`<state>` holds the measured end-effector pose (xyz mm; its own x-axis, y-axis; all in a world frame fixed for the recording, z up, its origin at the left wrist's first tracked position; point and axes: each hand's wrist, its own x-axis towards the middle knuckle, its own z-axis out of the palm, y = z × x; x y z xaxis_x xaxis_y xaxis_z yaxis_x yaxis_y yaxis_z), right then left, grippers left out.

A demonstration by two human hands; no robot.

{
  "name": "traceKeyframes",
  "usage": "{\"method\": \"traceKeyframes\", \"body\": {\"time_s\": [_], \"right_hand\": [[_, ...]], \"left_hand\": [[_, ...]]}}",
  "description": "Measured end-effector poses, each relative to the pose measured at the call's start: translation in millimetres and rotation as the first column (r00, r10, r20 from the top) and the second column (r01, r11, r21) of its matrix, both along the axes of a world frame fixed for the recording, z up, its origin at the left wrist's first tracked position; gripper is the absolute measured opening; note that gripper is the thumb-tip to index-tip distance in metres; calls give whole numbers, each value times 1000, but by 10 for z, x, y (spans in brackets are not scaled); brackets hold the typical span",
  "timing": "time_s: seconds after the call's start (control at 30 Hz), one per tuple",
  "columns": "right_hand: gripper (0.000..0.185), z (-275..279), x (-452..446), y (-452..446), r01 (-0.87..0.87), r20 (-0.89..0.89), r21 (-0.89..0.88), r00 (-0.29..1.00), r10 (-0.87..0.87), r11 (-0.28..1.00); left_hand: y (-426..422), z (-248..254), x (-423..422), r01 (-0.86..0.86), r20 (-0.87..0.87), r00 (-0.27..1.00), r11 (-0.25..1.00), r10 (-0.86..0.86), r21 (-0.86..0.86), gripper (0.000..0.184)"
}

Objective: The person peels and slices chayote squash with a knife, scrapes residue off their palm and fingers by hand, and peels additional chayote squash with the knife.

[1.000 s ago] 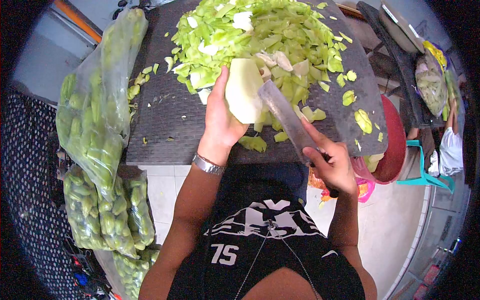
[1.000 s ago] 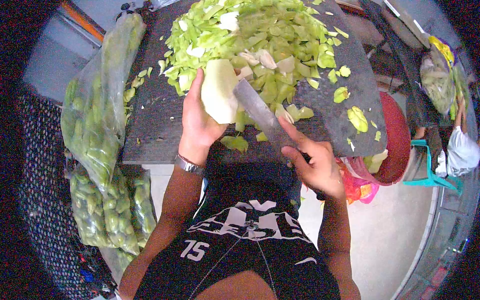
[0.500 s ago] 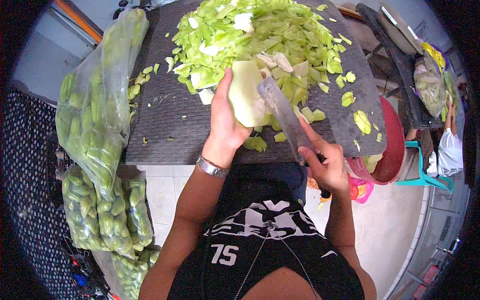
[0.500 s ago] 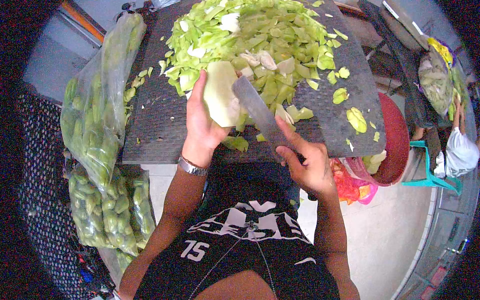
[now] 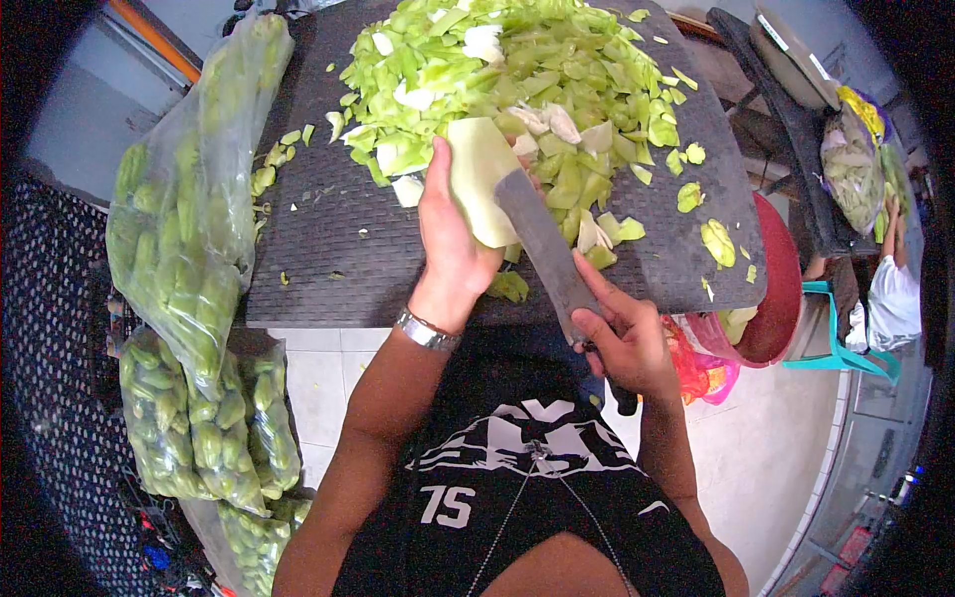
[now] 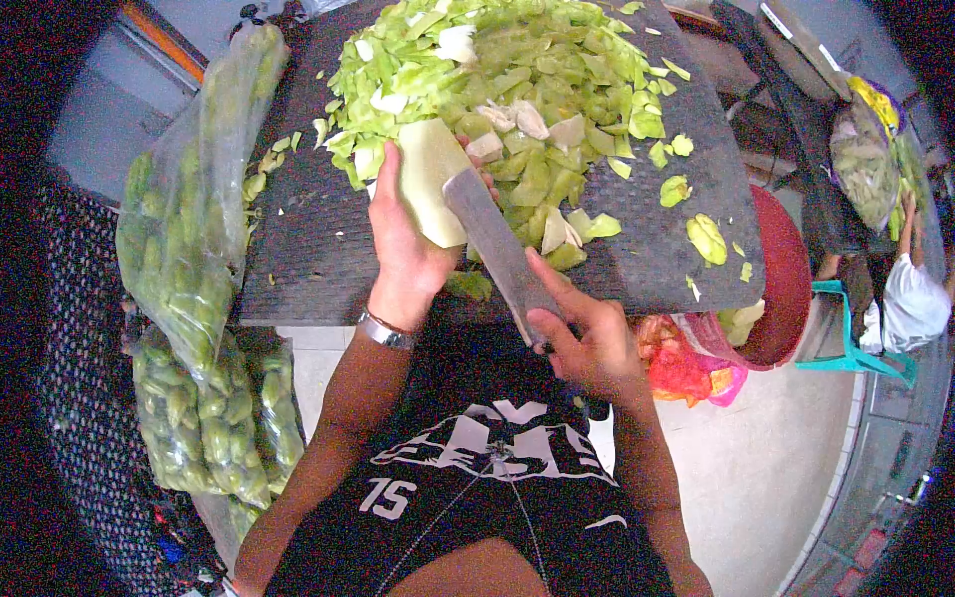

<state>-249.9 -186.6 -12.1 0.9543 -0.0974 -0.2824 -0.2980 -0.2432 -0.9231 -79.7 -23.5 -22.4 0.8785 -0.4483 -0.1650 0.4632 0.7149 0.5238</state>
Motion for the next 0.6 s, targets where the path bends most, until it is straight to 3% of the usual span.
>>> {"method": "traceKeyframes", "body": {"time_s": [0.2, 0.4, 0.47, 0.53, 0.6], "right_hand": [[61, -142, -23, 151, 35, 98, -46, 995, -31, 998], [58, -43, 61, 138, 70, 83, -114, 995, -61, 991], [57, -30, -2, 22, 36, 35, -48, 999, -35, 998], [56, -100, -128, -131, 22, 10, 128, 1000, -24, 992], [59, -124, -164, -192, 94, 111, 258, 986, -126, 961]], "left_hand": [[-78, 28, -7, -161, -12, 987, 986, 162, 33, 69], [-131, 90, -123, -207, -7, 978, 976, 208, 71, 57], [-34, 83, 16, -250, 43, 968, 966, 248, 62, 56], [63, 125, 160, -304, 47, 952, 952, 302, 46, 43], [185, 3, 380, -305, 81, 950, 950, 300, 64, 35]]}}
